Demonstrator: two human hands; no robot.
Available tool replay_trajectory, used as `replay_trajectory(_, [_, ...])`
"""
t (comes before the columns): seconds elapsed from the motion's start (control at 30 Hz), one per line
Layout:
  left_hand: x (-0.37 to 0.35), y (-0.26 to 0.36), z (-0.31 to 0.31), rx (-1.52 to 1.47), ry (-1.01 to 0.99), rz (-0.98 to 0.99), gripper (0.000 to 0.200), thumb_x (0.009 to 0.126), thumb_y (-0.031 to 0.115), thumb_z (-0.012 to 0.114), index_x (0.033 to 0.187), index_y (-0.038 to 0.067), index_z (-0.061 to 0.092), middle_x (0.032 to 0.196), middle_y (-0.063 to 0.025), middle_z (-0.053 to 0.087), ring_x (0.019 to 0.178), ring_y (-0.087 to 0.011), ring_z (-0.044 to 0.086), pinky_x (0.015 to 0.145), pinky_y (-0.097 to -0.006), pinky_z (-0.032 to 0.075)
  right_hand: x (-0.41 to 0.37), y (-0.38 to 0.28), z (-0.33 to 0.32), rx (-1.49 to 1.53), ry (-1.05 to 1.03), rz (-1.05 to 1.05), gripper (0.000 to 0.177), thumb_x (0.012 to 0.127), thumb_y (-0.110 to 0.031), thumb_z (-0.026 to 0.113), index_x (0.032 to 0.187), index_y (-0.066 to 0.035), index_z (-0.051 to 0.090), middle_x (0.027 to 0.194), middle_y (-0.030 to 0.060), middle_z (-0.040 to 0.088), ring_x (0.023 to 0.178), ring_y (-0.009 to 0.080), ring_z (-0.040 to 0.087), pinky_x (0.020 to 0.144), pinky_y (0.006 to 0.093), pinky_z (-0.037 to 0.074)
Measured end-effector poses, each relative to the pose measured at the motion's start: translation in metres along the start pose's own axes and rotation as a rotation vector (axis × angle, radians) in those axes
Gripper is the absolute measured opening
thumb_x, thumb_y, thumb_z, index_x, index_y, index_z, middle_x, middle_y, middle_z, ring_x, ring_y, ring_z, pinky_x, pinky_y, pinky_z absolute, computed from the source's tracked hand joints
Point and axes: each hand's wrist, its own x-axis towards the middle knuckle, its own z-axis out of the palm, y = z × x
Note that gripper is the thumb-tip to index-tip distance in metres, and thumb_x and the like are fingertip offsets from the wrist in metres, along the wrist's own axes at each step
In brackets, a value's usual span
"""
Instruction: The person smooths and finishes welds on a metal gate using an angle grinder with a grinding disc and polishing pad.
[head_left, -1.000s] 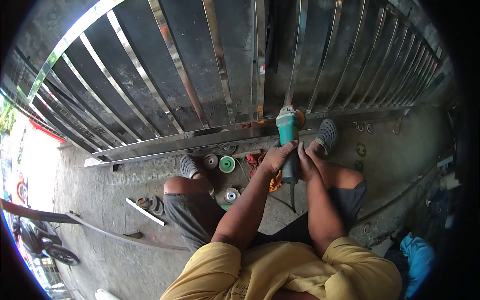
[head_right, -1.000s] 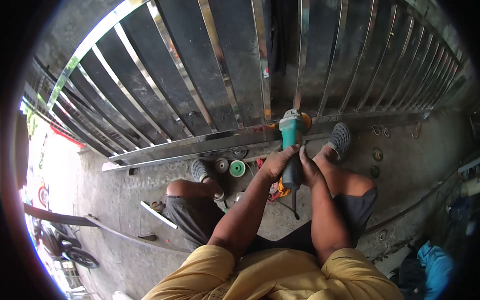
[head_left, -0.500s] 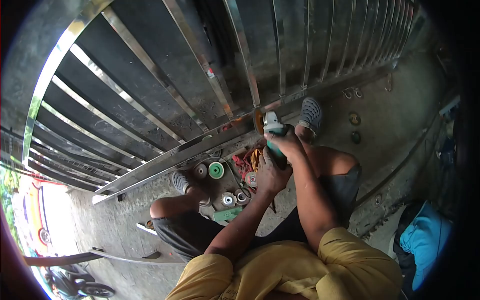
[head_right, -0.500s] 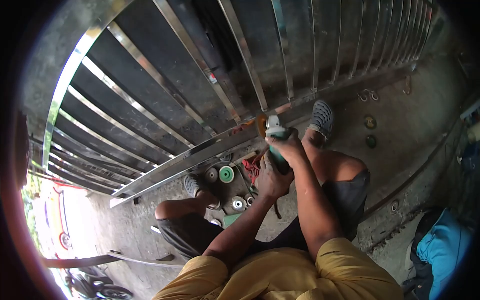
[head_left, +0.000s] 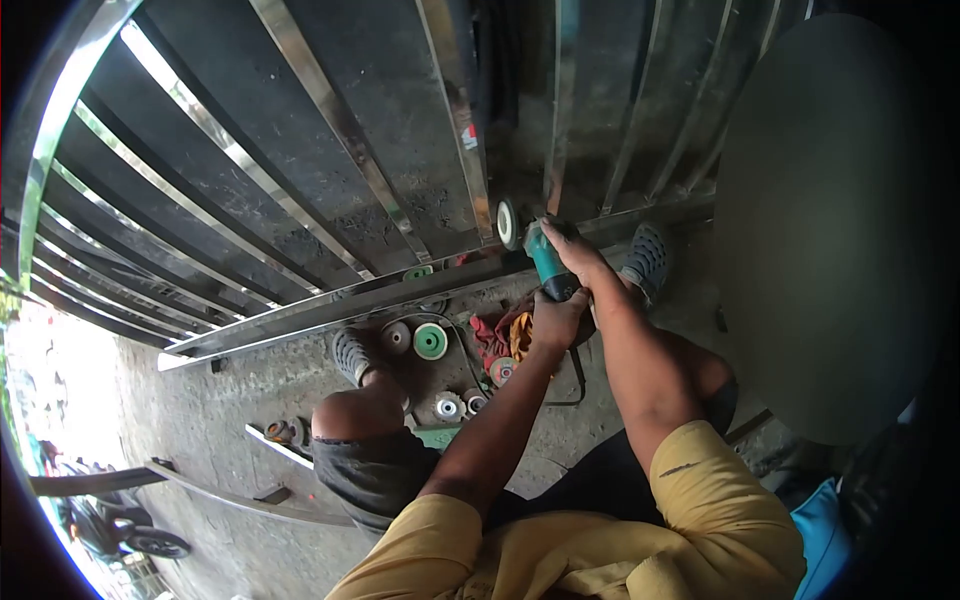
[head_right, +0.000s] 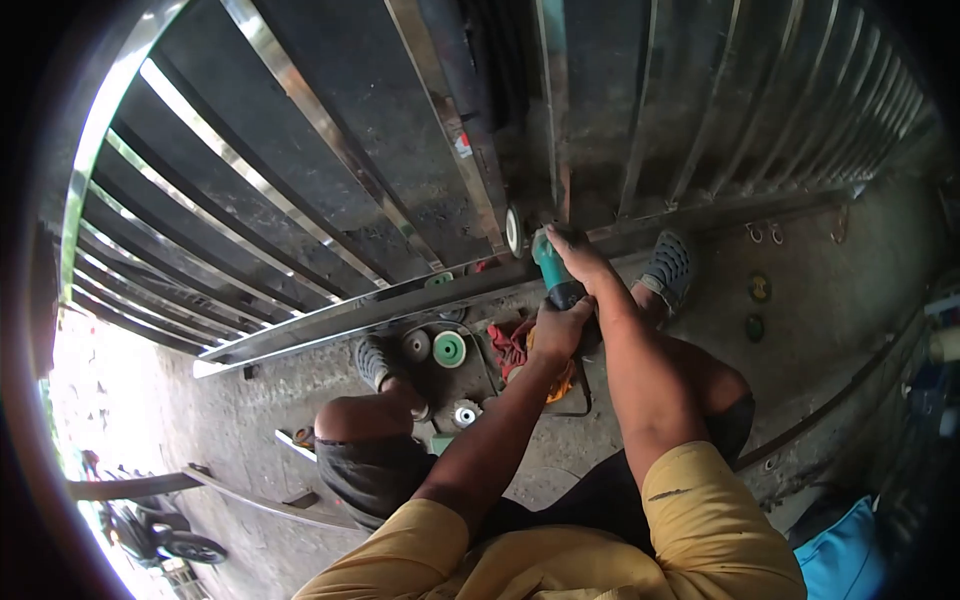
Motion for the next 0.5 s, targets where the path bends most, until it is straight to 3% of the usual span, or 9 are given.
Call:
replay_trajectory(0.07, [0.014, -0.001, 0.001, -0.077, -0.01, -0.034, 0.062, 0.081, 0.03, 0.078, 0.12, -0.007, 0.046, 0.098, -0.0112, 0.064, 0.08, -0.0179, 0.063, 0.071, -0.0321, 0.053, 0.025, 0.02, 0.004, -0.086, 0.055, 0.006, 0.068, 0.096, -0.059, 0.052, 0.126, 0.001, 0.061, 0.121, 0.0163, 0.066, 0.115, 0.0241, 0.059, 0.098, 0.0328, 0.043])
replay_trajectory(0.23, [0.024, 0.0, 0.005, -0.021, 0.1, -0.052, 0.075, 0.08, 0.037, 0.076, 0.122, -0.014, 0.04, 0.102, -0.0262, 0.066, 0.093, -0.0356, 0.069, 0.082, -0.0394, 0.053, 0.025, -0.005, 0.013, -0.234, 0.04, 0.098, 0.076, 0.093, -0.066, 0.051, 0.131, 0.0, 0.058, 0.123, 0.0214, 0.065, 0.118, 0.0298, 0.059, 0.1, 0.0352, 0.043])
replay_trajectory(0.33, [0.033, 0.002, 0.005, -0.01, 0.107, -0.124, 0.067, 0.082, 0.034, 0.077, 0.122, -0.011, 0.046, 0.109, -0.021, 0.065, 0.092, -0.0261, 0.067, 0.076, -0.0348, 0.054, 0.034, -0.006, 0.01, -0.412, 0.049, 0.213, 0.084, 0.09, -0.072, 0.047, 0.13, 0.001, 0.058, 0.124, 0.0284, 0.063, 0.122, 0.039, 0.058, 0.101, 0.0386, 0.043])
replay_trajectory(0.4, [0.034, 0.007, -0.005, 0.007, 0.09, -0.154, 0.062, 0.082, 0.033, 0.077, 0.117, -0.011, 0.051, 0.106, -0.0208, 0.066, 0.091, -0.0248, 0.068, 0.075, -0.0352, 0.055, 0.038, -0.003, 0.015, -0.511, 0.1, 0.176, 0.089, 0.09, -0.076, 0.042, 0.126, 0.003, 0.06, 0.122, 0.0314, 0.062, 0.123, 0.042, 0.056, 0.101, 0.0399, 0.043])
replay_trajectory(0.5, [0.036, 0.01, -0.021, -0.057, 0.043, -0.144, 0.055, 0.081, 0.032, 0.076, 0.109, -0.01, 0.056, 0.1, -0.0195, 0.068, 0.085, -0.0237, 0.069, 0.071, -0.0353, 0.055, 0.049, -0.004, 0.022, -0.596, 0.082, 0.332, 0.096, 0.088, -0.08, 0.037, 0.12, 0.006, 0.064, 0.117, 0.0337, 0.063, 0.122, 0.043, 0.057, 0.101, 0.0413, 0.044])
